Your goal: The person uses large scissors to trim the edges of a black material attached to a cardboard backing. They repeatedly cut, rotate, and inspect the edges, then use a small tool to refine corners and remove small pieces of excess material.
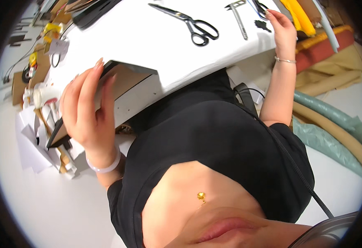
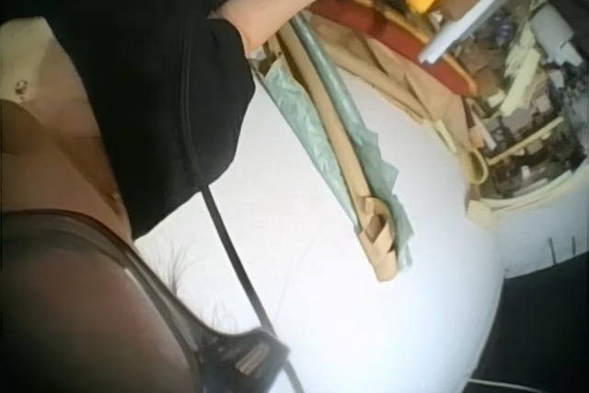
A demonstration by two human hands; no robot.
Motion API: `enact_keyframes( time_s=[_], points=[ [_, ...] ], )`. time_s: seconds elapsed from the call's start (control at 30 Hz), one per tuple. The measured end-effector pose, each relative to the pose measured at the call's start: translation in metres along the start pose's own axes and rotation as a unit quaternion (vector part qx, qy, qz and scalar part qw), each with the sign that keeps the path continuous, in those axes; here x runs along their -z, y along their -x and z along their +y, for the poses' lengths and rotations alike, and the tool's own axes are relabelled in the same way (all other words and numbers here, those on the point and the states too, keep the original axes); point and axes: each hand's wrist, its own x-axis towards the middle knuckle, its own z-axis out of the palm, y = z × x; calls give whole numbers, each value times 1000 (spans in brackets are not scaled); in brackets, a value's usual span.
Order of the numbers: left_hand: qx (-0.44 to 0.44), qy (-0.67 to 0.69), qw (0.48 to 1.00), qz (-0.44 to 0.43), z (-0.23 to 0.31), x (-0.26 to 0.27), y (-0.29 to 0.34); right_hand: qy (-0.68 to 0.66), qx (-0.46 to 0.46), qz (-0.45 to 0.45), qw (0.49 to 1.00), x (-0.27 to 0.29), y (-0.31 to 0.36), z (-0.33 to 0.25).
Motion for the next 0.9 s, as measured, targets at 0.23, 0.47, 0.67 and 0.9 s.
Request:
enact_keyframes(
  time_s=[0.23,0.47,0.67,0.9],
  points=[
    [18,-10,1000,11,10,11,1,-178,-41,-168,969,-91,63,-104],
    [123,230,965,30,4,14,-12,-309,-52,-321,894,-163,106,-195],
    [191,299,934,43,8,22,-12,-333,44,-388,859,-190,125,-201],
    [208,292,933,24,10,29,-12,-277,130,-404,862,-189,129,-207]
  ],
)
